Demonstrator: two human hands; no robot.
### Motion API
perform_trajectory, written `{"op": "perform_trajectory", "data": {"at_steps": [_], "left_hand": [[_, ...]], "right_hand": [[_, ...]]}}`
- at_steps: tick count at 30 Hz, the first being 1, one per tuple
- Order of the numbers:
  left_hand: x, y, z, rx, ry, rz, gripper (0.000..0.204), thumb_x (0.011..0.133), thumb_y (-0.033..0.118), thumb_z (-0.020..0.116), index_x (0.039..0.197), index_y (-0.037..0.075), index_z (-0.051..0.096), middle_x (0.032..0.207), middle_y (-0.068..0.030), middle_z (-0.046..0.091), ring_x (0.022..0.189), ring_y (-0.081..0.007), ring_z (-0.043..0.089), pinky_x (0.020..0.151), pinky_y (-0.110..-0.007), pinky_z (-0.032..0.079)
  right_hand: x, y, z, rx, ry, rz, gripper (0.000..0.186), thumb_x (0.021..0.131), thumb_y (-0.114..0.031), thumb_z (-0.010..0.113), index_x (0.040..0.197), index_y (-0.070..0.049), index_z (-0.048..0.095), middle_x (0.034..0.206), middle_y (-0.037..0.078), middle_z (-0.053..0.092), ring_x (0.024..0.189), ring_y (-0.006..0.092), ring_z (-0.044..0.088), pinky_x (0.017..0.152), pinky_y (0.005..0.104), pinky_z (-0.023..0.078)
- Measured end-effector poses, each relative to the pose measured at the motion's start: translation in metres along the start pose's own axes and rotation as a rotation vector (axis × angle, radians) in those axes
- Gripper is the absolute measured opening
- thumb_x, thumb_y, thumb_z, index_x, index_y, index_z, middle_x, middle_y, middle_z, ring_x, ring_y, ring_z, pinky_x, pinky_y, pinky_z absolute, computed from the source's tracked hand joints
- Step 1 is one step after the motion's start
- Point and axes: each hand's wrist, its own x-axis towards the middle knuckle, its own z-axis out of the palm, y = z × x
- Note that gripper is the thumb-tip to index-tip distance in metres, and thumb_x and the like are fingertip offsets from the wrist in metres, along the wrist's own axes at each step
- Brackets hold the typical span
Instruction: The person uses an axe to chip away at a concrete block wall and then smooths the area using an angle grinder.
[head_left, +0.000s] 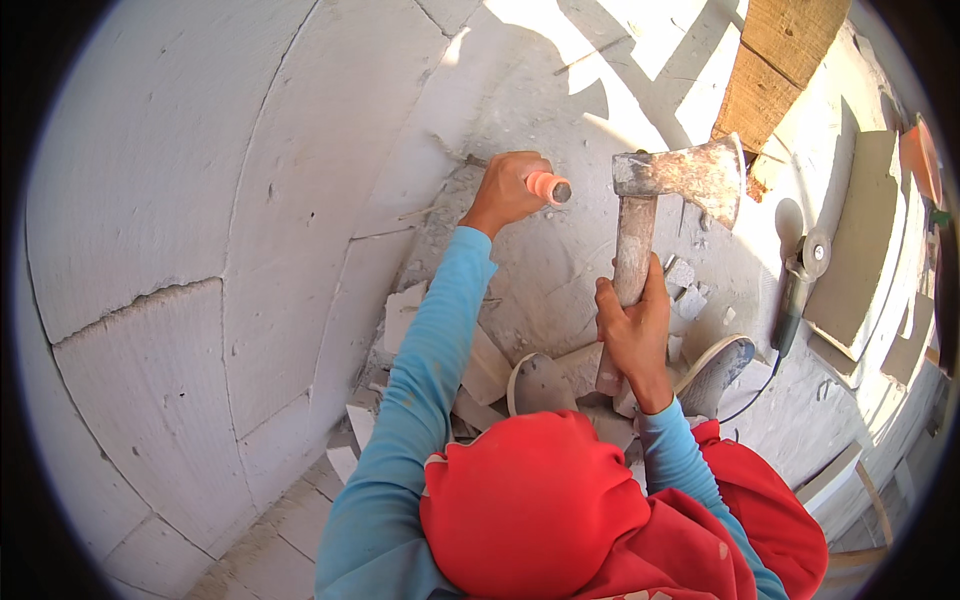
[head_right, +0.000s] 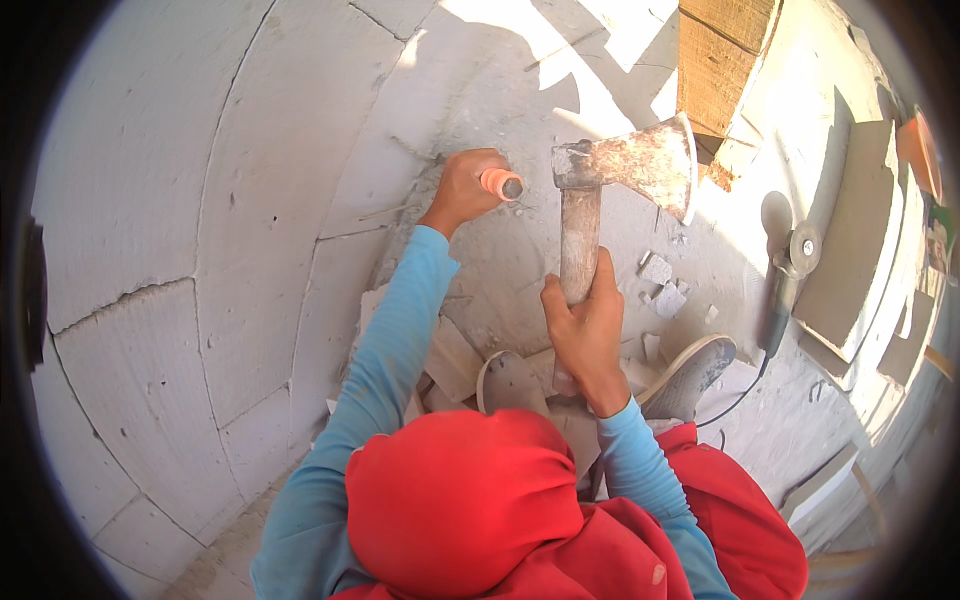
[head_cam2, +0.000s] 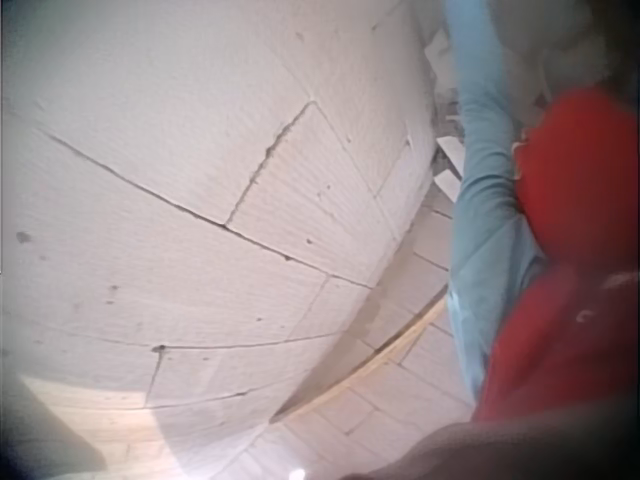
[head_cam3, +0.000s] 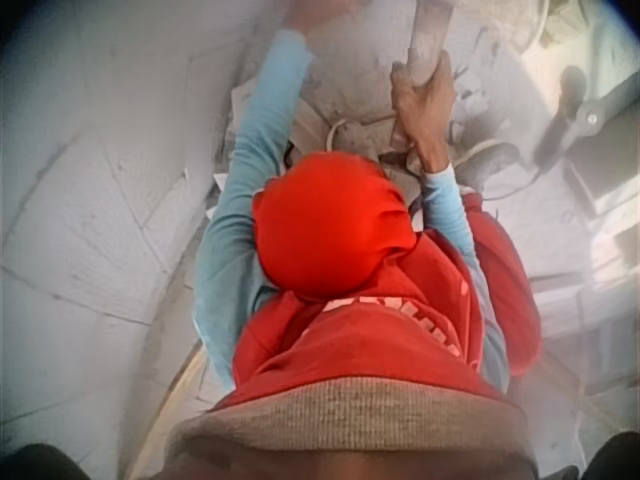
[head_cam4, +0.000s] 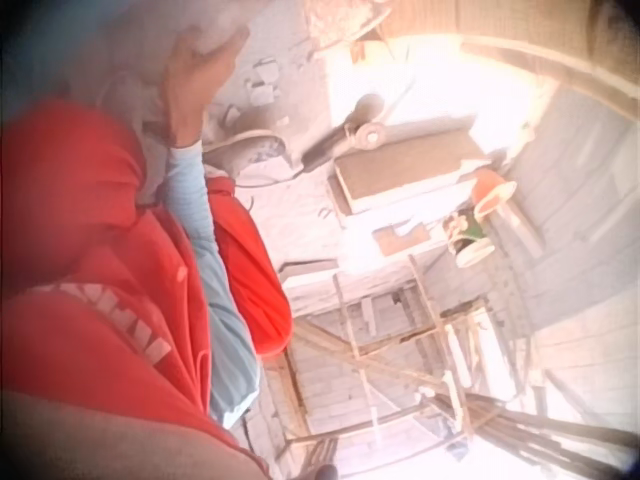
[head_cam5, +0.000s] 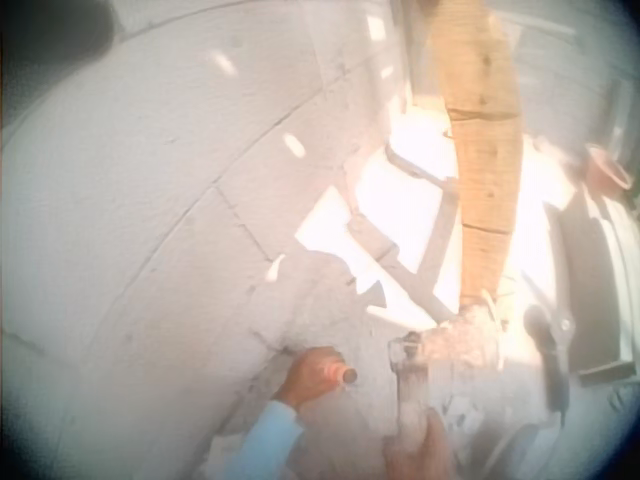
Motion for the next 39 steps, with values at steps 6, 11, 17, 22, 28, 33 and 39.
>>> {"op": "perform_trajectory", "data": {"at_steps": [6,11,17,22,28,33,39], "left_hand": [[-0.003,0.000,-0.009,0.025,0.004,-0.067,0.021,0.069,0.011,0.088,0.075,0.004,0.070,0.073,-0.0081,0.066,0.064,-0.0229,0.060,0.060,-0.038,0.049],[0.005,-0.003,-0.004,-0.013,0.000,0.022,0.019,0.071,0.013,0.087,0.077,0.005,0.070,0.075,-0.0088,0.067,0.064,-0.0261,0.060,0.061,-0.039,0.049],[0.001,-0.004,-0.014,-0.008,0.015,-0.061,0.018,0.072,0.014,0.086,0.078,0.005,0.071,0.079,-0.0086,0.071,0.069,-0.0274,0.066,0.064,-0.038,0.053],[0.001,-0.002,-0.010,0.001,0.011,-0.087,0.017,0.071,0.011,0.086,0.079,0.005,0.073,0.080,-0.0090,0.072,0.070,-0.0278,0.066,0.064,-0.039,0.053],[-0.009,-0.011,0.005,0.036,-0.016,0.027,0.016,0.070,0.010,0.086,0.077,0.006,0.072,0.078,-0.0093,0.070,0.069,-0.0281,0.066,0.064,-0.040,0.052],[-0.022,-0.013,0.014,0.076,-0.011,0.078,0.018,0.068,0.007,0.086,0.073,0.005,0.069,0.074,-0.0093,0.066,0.065,-0.0283,0.062,0.061,-0.042,0.049],[-0.024,-0.012,0.004,0.029,-0.026,-0.052,0.017,0.068,0.005,0.085,0.074,0.004,0.069,0.075,-0.0099,0.067,0.067,-0.0296,0.062,0.061,-0.042,0.050]], "right_hand": [[-0.013,-0.034,0.019,0.459,0.266,-0.245,0.028,0.098,-0.001,0.067,0.122,-0.001,0.052,0.085,0.009,0.061,0.053,0.0150,0.058,0.049,0.0311,0.046],[0.016,0.045,0.041,-0.257,0.041,-0.255,0.031,0.094,-0.006,0.070,0.118,0.002,0.052,0.073,0.015,0.063,0.056,0.0213,0.064,0.053,0.0399,0.048],[0.013,0.001,0.026,-0.118,0.095,-0.269,0.032,0.093,-0.008,0.070,0.118,0.002,0.053,0.067,0.017,0.062,0.056,0.0225,0.066,0.054,0.0390,0.049],[0.010,0.011,0.043,-0.024,0.211,-0.240,0.033,0.093,-0.008,0.071,0.117,0.001,0.051,0.073,0.022,0.065,0.061,0.0303,0.068,0.058,0.0422,0.051],[0.032,0.045,0.024,-0.281,-0.099,-0.134,0.033,0.091,-0.010,0.071,0.116,0.001,0.052,0.069,0.023,0.065,0.056,0.0355,0.067,0.055,0.0454,0.050],[0.010,0.026,0.009,-0.099,0.033,-0.041,0.038,0.091,-0.008,0.071,0.123,0.004,0.054,0.072,0.016,0.064,0.058,0.0214,0.062,0.056,0.0385,0.048],[0.005,-0.013,0.005,0.200,0.232,-0.124,0.047,0.093,-0.008,0.073,0.132,0.007,0.051,0.082,0.014,0.067,0.066,0.0163,0.062,0.061,0.0337,0.051]]}}
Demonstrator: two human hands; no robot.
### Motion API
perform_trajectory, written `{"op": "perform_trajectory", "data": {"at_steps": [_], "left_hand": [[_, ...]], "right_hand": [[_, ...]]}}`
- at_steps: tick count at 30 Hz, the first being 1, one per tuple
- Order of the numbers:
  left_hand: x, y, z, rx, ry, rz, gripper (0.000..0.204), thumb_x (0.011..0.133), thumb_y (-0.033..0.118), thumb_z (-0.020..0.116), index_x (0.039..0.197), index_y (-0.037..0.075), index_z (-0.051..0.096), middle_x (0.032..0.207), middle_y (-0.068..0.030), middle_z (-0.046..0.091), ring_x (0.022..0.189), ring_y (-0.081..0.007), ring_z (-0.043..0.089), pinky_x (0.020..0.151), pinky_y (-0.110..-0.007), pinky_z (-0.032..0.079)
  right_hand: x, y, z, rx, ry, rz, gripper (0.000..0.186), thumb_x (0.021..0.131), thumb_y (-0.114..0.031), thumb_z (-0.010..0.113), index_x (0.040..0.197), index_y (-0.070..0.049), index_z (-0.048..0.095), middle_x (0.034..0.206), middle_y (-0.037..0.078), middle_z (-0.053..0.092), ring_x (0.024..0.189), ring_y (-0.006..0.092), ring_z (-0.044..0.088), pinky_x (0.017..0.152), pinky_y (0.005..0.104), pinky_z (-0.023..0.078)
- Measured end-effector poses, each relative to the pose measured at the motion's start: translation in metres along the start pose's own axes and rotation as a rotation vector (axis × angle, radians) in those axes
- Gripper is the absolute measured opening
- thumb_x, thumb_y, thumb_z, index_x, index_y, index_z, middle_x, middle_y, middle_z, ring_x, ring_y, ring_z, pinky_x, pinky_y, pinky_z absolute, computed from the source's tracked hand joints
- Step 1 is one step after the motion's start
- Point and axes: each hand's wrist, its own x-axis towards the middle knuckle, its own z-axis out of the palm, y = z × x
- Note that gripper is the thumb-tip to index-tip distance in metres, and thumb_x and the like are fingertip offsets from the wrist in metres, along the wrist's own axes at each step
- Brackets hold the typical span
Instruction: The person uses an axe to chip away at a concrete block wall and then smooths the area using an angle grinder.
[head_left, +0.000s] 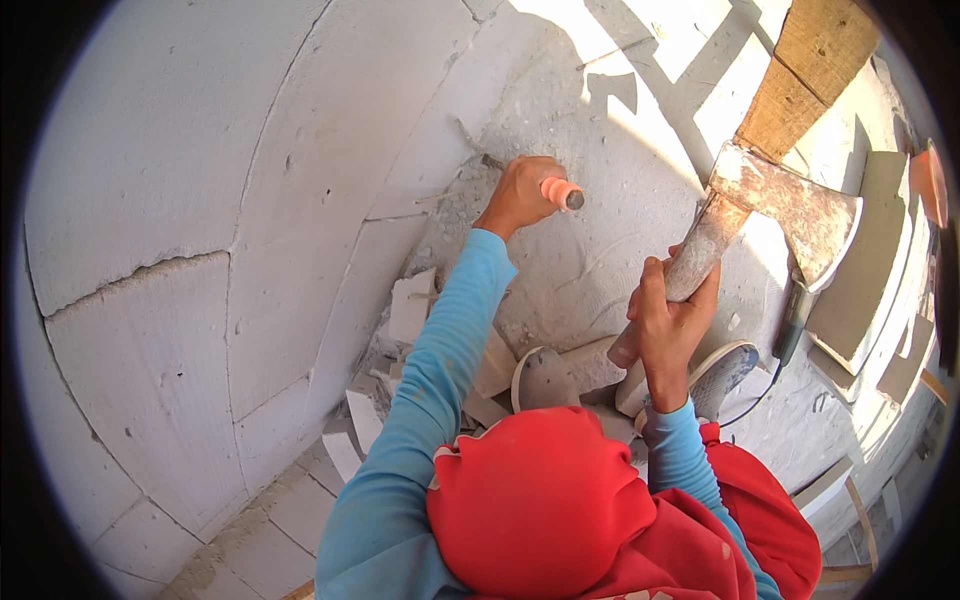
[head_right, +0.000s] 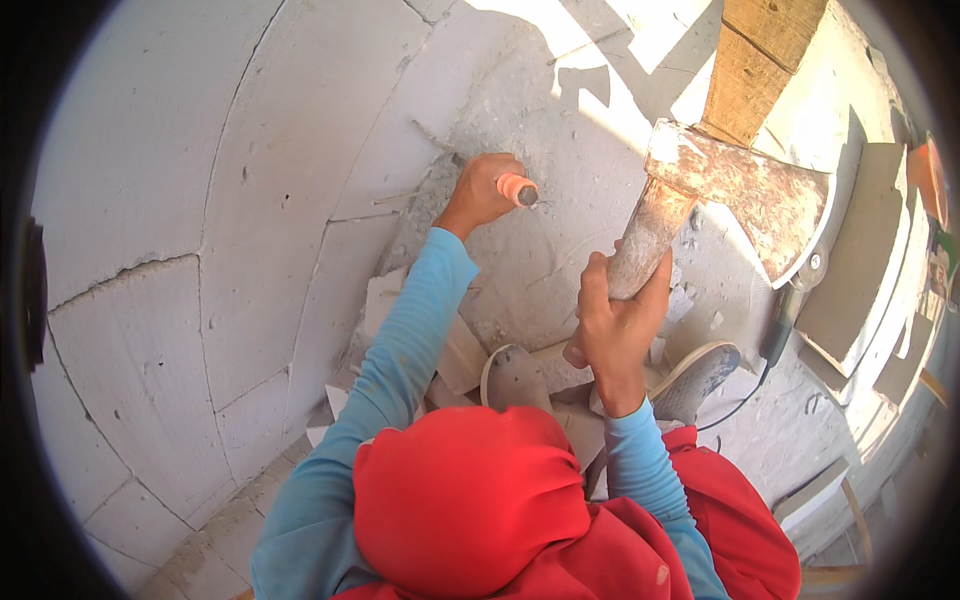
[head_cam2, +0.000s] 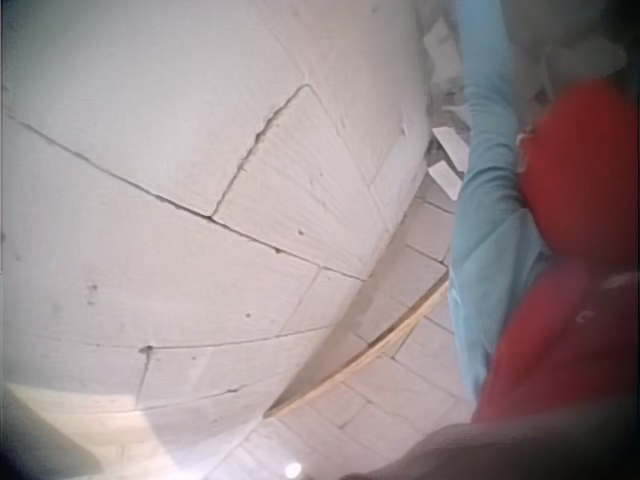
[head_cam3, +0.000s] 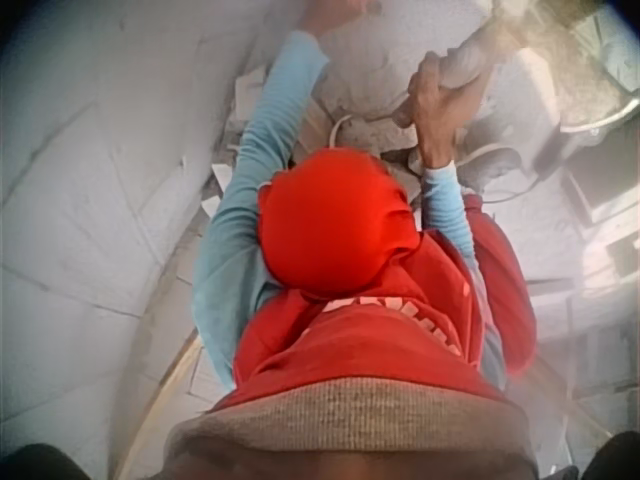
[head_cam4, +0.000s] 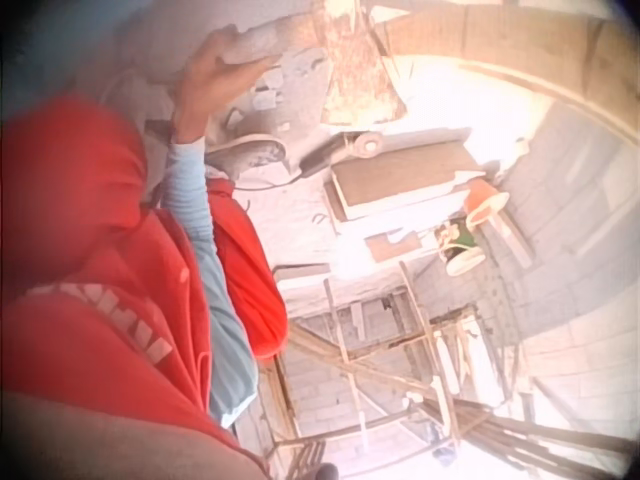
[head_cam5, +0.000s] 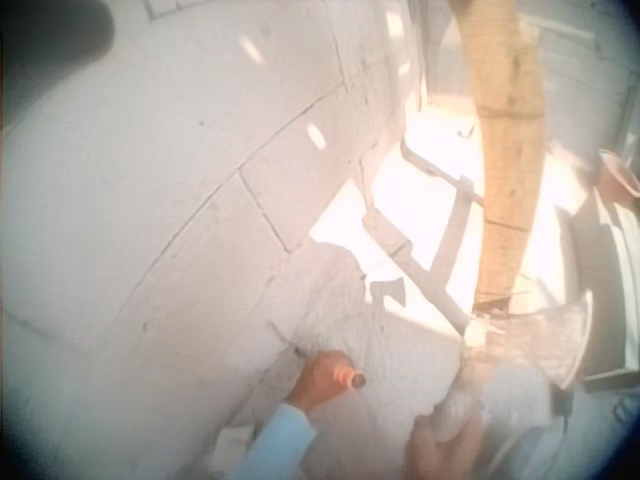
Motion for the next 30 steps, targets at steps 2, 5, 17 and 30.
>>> {"op": "perform_trajectory", "data": {"at_steps": [2,5,17,30], "left_hand": [[0.001,0.001,-0.002,0.008,0.001,-0.010,0.017,0.068,0.004,0.085,0.075,0.004,0.069,0.077,-0.0100,0.068,0.068,-0.0299,0.064,0.062,-0.041,0.050],[0.004,0.003,-0.002,0.022,-0.021,-0.007,0.017,0.068,0.002,0.084,0.078,0.004,0.070,0.079,-0.0103,0.069,0.072,-0.0310,0.066,0.063,-0.042,0.051],[-0.003,0.000,0.008,0.018,-0.035,0.062,0.018,0.071,0.014,0.083,0.072,0.007,0.066,0.072,-0.0087,0.064,0.069,-0.0318,0.060,0.076,-0.042,0.049],[-0.017,0.009,-0.021,-0.076,-0.011,-0.043,0.020,0.071,0.015,0.087,0.078,0.003,0.072,0.077,-0.0154,0.069,0.067,-0.0335,0.064,0.063,-0.043,0.051]], "right_hand": [[-0.014,0.013,0.015,-0.008,0.002,0.010,0.042,0.094,-0.007,0.071,0.128,0.006,0.050,0.080,0.015,0.067,0.063,0.0183,0.064,0.057,0.0364,0.051],[-0.023,0.073,0.027,-0.293,-0.129,-0.107,0.035,0.095,-0.008,0.070,0.122,0.004,0.051,0.078,0.018,0.067,0.058,0.0247,0.066,0.054,0.0404,0.050],[-0.024,0.081,0.009,-0.452,-0.361,0.043,0.030,0.093,-0.007,0.070,0.117,0.001,0.054,0.072,0.016,0.063,0.060,0.0222,0.062,0.057,0.0392,0.048],[-0.021,-0.027,0.009,0.051,-0.081,-0.025,0.032,0.097,-0.003,0.069,0.124,0.003,0.051,0.085,0.008,0.063,0.059,0.0117,0.059,0.052,0.0286,0.048]]}}
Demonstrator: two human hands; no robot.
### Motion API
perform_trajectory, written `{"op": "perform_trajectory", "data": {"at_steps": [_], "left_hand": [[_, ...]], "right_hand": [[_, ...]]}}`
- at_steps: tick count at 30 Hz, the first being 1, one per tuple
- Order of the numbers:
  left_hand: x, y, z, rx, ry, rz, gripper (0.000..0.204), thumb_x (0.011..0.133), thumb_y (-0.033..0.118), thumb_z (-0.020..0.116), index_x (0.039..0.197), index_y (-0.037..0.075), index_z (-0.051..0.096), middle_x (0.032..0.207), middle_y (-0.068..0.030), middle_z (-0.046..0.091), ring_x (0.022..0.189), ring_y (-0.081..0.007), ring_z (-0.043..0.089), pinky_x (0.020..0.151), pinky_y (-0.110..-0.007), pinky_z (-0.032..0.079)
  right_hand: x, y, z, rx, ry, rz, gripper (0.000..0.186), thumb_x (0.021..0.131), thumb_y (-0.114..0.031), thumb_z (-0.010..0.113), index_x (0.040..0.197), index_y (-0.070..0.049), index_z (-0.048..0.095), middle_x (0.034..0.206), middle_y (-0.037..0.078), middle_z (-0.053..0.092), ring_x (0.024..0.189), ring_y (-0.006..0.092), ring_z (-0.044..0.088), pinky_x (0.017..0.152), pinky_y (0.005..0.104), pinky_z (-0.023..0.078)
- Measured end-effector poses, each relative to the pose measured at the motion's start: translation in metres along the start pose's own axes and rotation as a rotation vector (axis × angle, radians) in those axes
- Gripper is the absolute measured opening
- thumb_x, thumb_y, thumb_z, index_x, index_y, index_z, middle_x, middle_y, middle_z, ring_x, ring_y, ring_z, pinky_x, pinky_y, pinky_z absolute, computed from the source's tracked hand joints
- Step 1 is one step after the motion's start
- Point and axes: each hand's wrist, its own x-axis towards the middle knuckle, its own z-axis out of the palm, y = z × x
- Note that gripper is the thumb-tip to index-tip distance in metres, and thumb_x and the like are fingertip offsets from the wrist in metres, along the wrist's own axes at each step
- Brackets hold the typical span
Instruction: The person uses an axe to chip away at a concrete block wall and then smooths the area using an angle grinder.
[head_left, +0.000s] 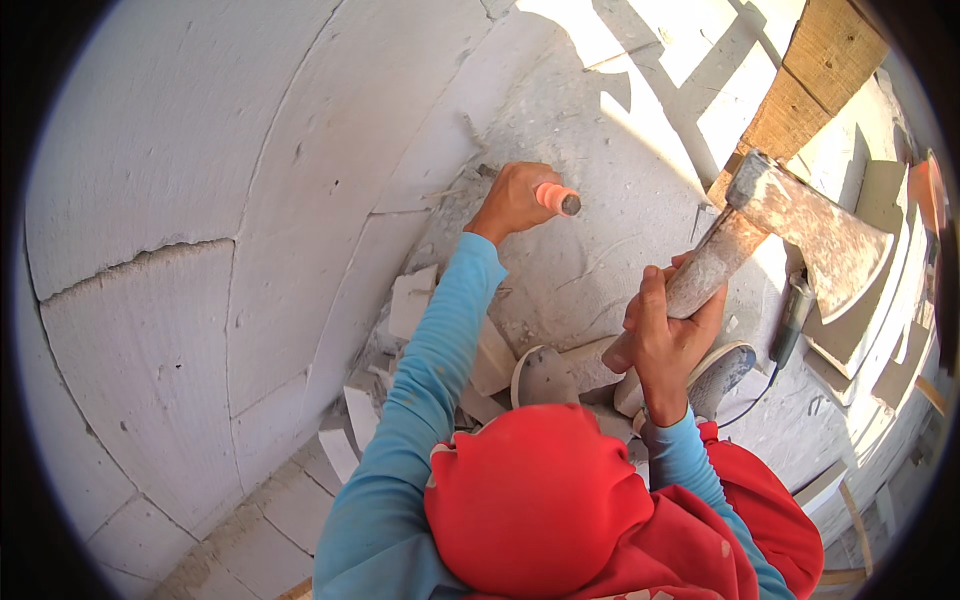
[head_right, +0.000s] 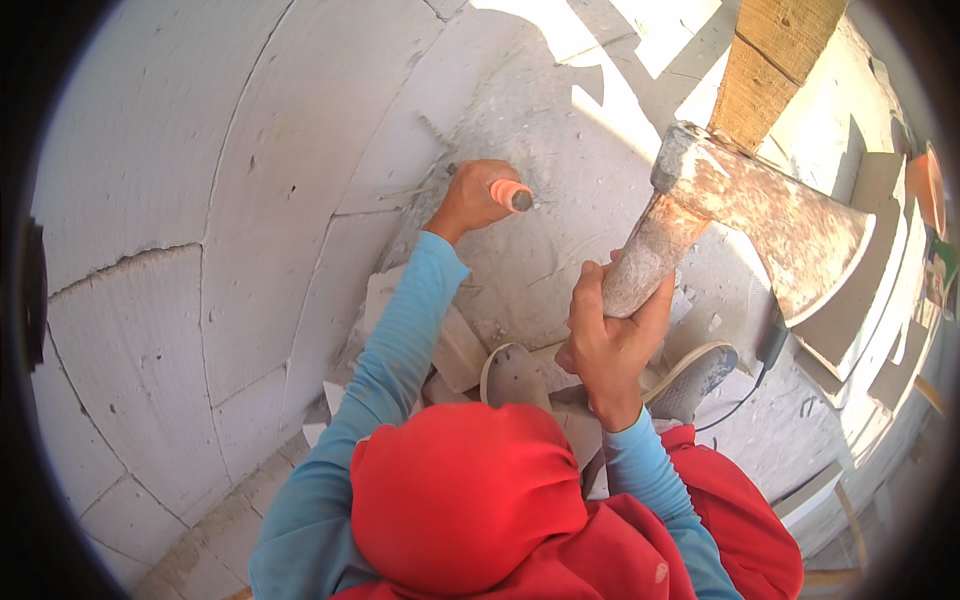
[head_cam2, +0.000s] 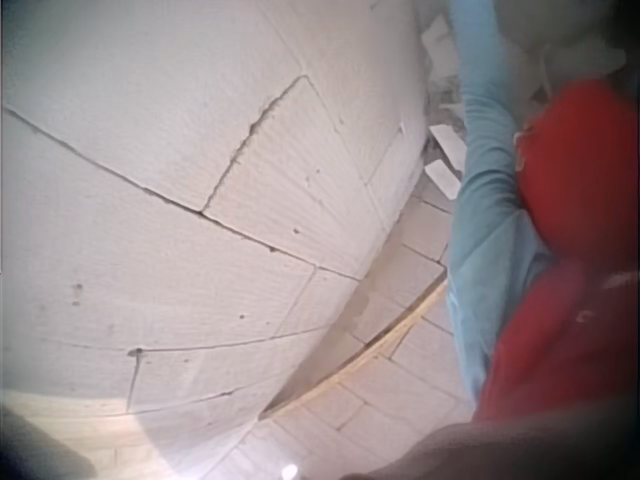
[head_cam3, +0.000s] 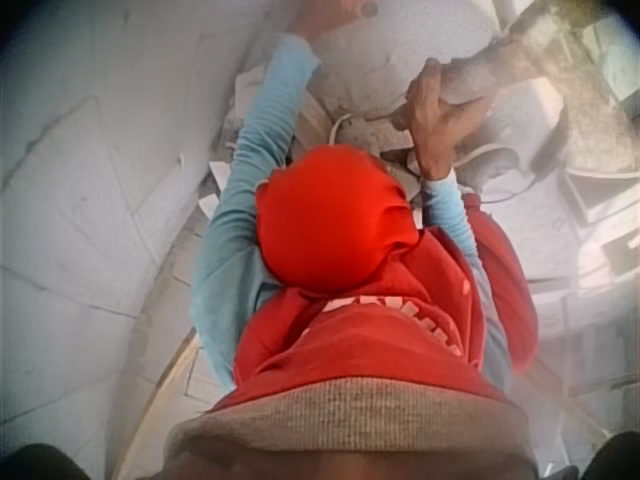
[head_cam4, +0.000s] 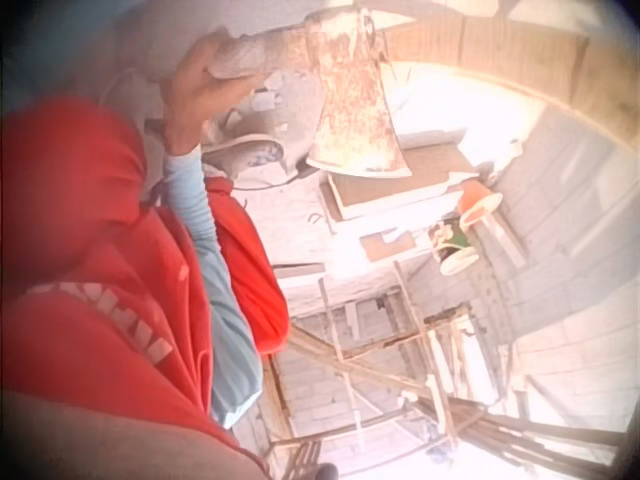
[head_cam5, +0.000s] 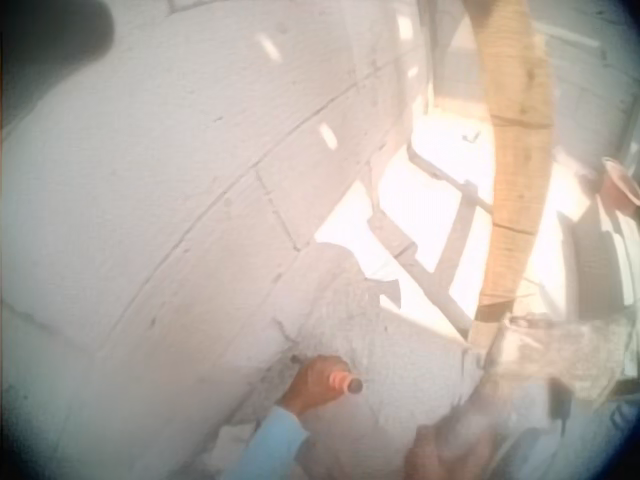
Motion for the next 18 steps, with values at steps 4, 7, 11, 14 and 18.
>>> {"op": "perform_trajectory", "data": {"at_steps": [4,7,11,14,18], "left_hand": [[0.007,0.004,-0.001,0.009,-0.032,0.000,0.020,0.069,0.013,0.088,0.077,0.004,0.072,0.077,-0.0114,0.070,0.067,-0.0288,0.065,0.062,-0.041,0.052],[0.003,-0.004,0.008,0.026,-0.014,0.127,0.018,0.070,0.011,0.087,0.075,0.005,0.071,0.075,-0.0096,0.069,0.066,-0.0277,0.063,0.062,-0.040,0.052],[0.002,-0.009,0.012,0.092,-0.024,0.128,0.016,0.071,0.010,0.085,0.074,0.005,0.070,0.073,-0.0100,0.066,0.064,-0.0294,0.060,0.061,-0.041,0.050],[0.009,0.008,0.015,0.035,-0.065,0.152,0.016,0.071,0.011,0.085,0.075,0.005,0.071,0.072,-0.0102,0.066,0.064,-0.0287,0.060,0.061,-0.040,0.050],[0.016,0.015,0.014,0.004,-0.011,0.071,0.019,0.071,0.012,0.086,0.074,0.004,0.070,0.072,-0.0097,0.066,0.064,-0.0261,0.060,0.060,-0.039,0.049]], "right_hand": [[-0.019,0.056,0.018,-0.146,0.019,-0.154,0.028,0.098,-0.004,0.068,0.118,0.005,0.050,0.074,0.012,0.062,0.055,0.0195,0.061,0.052,0.0371,0.049],[-0.020,0.099,-0.003,-0.505,-0.270,-0.040,0.031,0.095,-0.008,0.070,0.118,0.003,0.052,0.073,0.015,0.064,0.058,0.0237,0.063,0.056,0.0436,0.049],[-0.016,0.086,-0.011,-0.458,-0.319,0.069,0.031,0.093,-0.008,0.071,0.116,0.002,0.053,0.069,0.017,0.063,0.056,0.0257,0.062,0.054,0.0417,0.047],[-0.002,0.071,-0.012,-0.391,-0.225,-0.018,0.034,0.092,-0.009,0.073,0.116,0.003,0.053,0.067,0.016,0.061,0.052,0.0236,0.060,0.052,0.0407,0.046],[0.016,0.048,-0.021,-0.411,-0.163,-0.167,0.034,0.091,-0.008,0.073,0.117,0.004,0.055,0.070,0.015,0.061,0.051,0.0194,0.056,0.052,0.0382,0.045]]}}
